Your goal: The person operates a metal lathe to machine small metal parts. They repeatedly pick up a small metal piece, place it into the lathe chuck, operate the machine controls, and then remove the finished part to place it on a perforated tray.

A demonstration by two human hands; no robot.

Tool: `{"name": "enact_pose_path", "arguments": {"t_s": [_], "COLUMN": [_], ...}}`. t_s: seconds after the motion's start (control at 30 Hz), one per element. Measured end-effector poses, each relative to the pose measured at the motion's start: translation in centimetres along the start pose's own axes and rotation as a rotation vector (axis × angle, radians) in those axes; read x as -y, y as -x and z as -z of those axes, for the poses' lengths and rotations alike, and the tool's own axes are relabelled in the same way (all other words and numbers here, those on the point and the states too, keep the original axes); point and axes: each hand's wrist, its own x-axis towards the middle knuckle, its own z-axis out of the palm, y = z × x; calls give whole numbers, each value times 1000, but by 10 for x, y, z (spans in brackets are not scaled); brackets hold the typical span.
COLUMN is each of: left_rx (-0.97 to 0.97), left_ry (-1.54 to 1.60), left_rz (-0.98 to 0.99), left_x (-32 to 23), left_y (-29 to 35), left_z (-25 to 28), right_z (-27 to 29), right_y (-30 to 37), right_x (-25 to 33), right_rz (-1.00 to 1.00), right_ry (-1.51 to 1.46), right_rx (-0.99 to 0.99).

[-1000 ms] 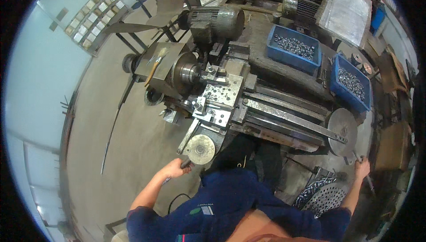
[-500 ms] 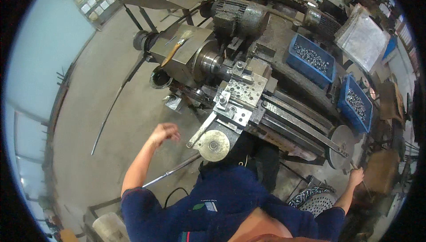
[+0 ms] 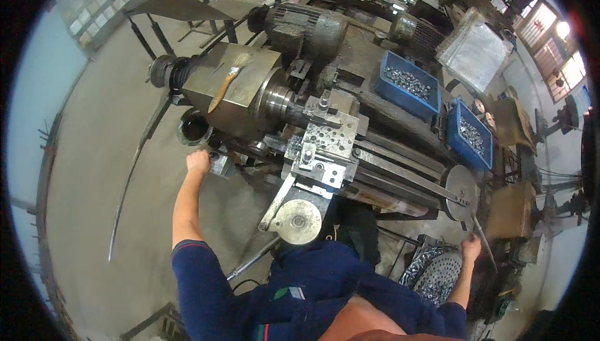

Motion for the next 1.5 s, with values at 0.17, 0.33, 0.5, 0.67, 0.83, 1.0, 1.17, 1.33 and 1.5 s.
{"name": "enact_pose_path", "arguments": {"t_s": [0.17, 0.33, 0.5, 0.67, 0.83, 1.0, 1.17, 1.33, 1.5], "left_rx": [-94, -129, 68, 144, 75, -397, -284, -249, -314], "left_ry": [224, 604, 279, 425, 586, 460, 502, 480, 343], "left_rz": [110, 491, 146, 198, 57, 343, 687, 723, 627], "left_x": [-13, -61, -8, -7, 23, 114, 200, 103, 55], "left_y": [13, 6, 13, 22, 56, 116, 162, 209, 221], "left_z": [-21, -55, -27, -14, 102, 193, 90, 126, 134], "right_z": [3, 33, 67, 86, 63, 31, 28, 34, 34], "right_y": [28, 23, -7, -27, 3, 49, 64, 67, 63], "right_x": [42, 114, 187, 345, 515, 650, 677, 677, 671], "right_rz": [-13, 23, 294, 568, 1144, 1414, 1309, 1280, 1257], "right_ry": [17, -133, -105, -393, -700, -265, -104, -113, -129], "right_rx": [89, 169, -39, 107, 222, 447, 459, 480, 452]}}
